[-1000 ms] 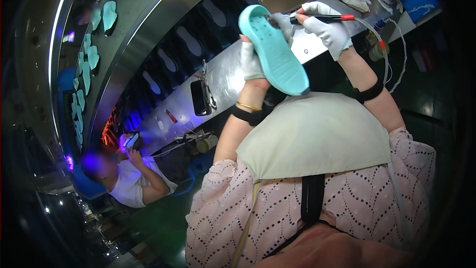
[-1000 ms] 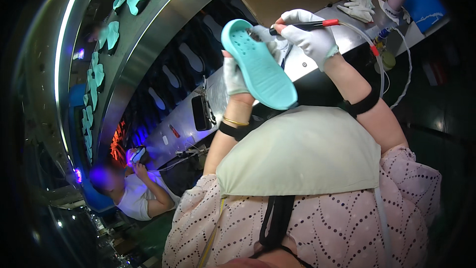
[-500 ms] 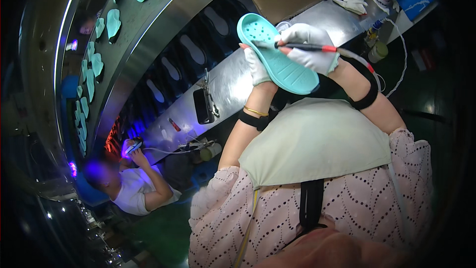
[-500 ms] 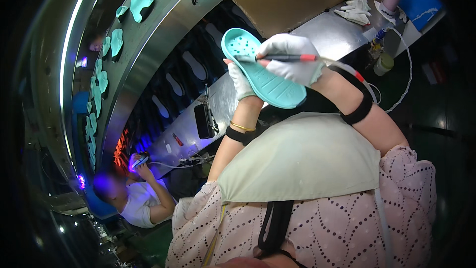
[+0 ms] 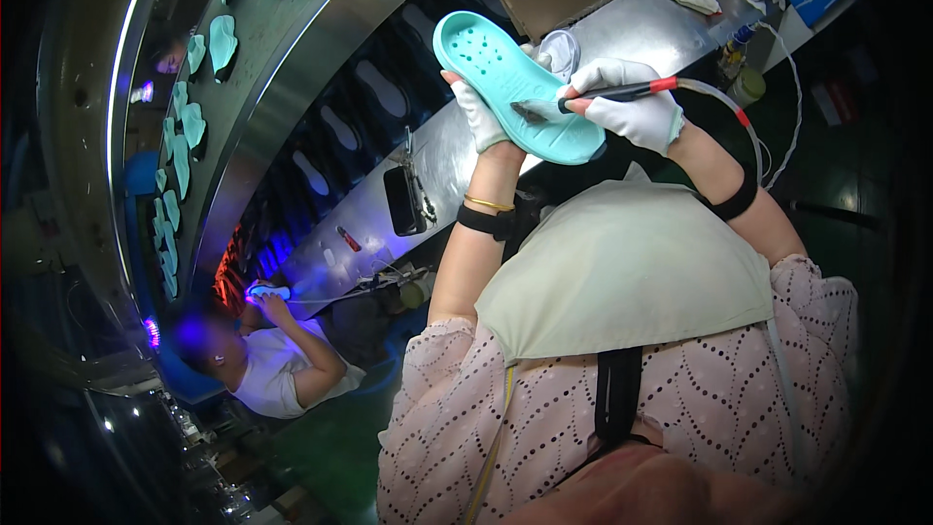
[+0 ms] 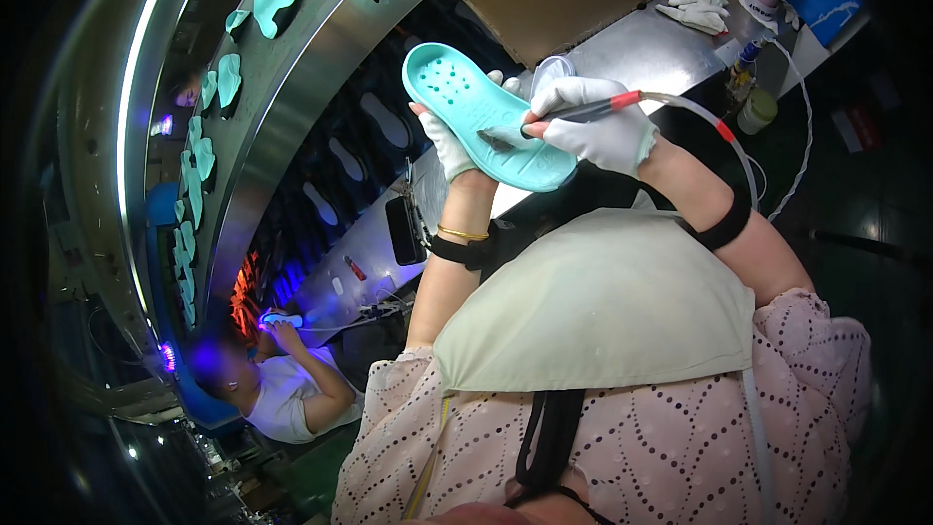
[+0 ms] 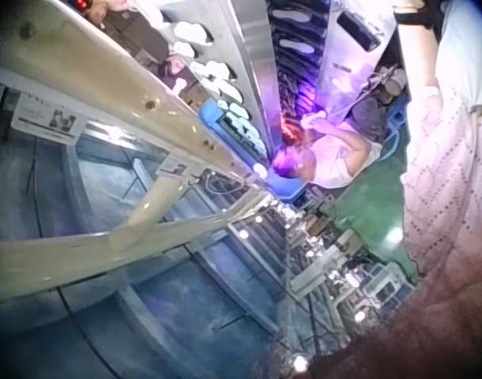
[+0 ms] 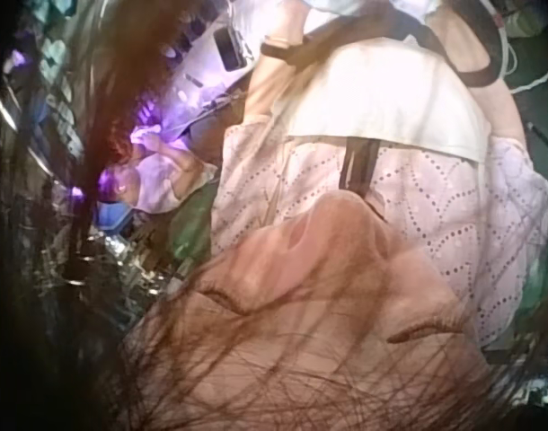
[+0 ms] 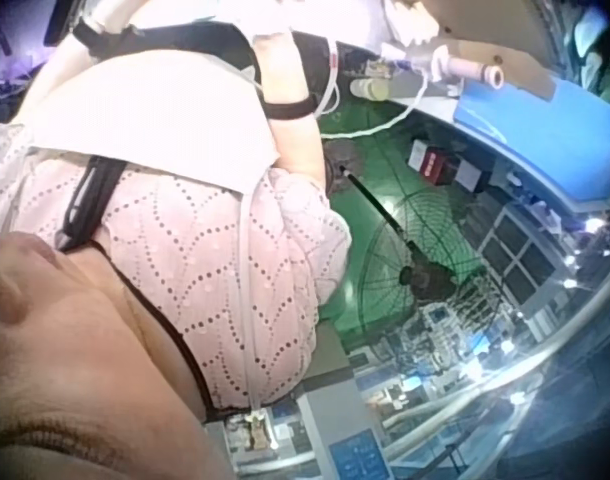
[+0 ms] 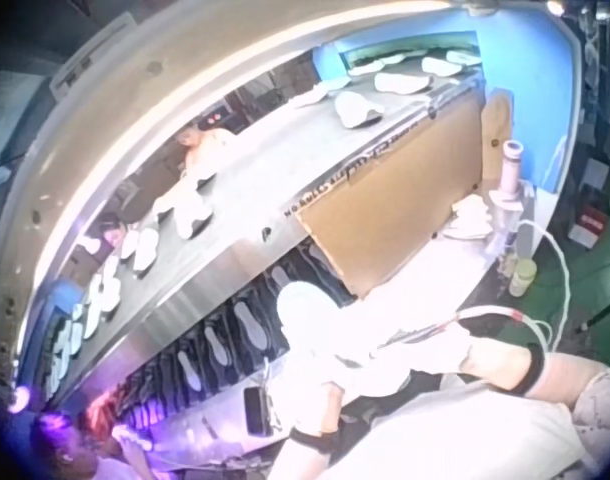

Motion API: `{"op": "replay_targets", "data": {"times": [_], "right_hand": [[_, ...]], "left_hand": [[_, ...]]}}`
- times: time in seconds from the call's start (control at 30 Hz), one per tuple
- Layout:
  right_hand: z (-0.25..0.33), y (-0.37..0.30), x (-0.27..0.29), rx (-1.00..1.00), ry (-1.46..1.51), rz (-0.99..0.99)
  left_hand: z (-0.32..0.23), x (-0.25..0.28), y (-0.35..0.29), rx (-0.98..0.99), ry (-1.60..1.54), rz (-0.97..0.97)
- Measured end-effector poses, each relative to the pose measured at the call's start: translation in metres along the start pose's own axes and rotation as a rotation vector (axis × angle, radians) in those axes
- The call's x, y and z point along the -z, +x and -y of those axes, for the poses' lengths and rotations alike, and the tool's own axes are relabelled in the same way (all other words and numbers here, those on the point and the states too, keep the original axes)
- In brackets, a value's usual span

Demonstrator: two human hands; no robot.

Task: Applying glue to the interior of shoe soles using a brush at a manufacturing workstation.

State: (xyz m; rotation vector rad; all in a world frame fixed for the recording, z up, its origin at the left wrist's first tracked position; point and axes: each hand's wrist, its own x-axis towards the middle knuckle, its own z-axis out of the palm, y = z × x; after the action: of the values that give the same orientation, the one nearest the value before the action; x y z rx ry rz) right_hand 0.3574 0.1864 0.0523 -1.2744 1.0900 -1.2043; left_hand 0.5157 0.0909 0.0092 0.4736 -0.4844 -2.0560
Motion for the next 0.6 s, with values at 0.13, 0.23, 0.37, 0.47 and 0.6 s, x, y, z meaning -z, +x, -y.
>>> {"op": "replay_targets", "data": {"times": [0.13,0.23,0.37,0.47,0.6], "right_hand": [[0.006,-0.003,-0.008,0.208,-0.167,0.062],[0.012,0.005,-0.002,-0.027,-0.021,-0.097],[0.004,0.019,0.011,0.194,0.116,-0.183],[0.001,0.015,0.003,0.262,0.086,-0.093],[-0.004,0.004,-0.006,0.101,0.026,0.037]], "left_hand": [[-0.008,0.000,0.000,0.021,0.010,0.073],[-0.008,-0.007,-0.007,0.088,-0.352,0.149],[0.000,-0.034,-0.034,0.122,-0.286,0.149],[0.005,-0.031,-0.031,0.037,-0.040,0.236],[0.003,-0.020,-0.017,0.155,-0.405,0.385]]}}
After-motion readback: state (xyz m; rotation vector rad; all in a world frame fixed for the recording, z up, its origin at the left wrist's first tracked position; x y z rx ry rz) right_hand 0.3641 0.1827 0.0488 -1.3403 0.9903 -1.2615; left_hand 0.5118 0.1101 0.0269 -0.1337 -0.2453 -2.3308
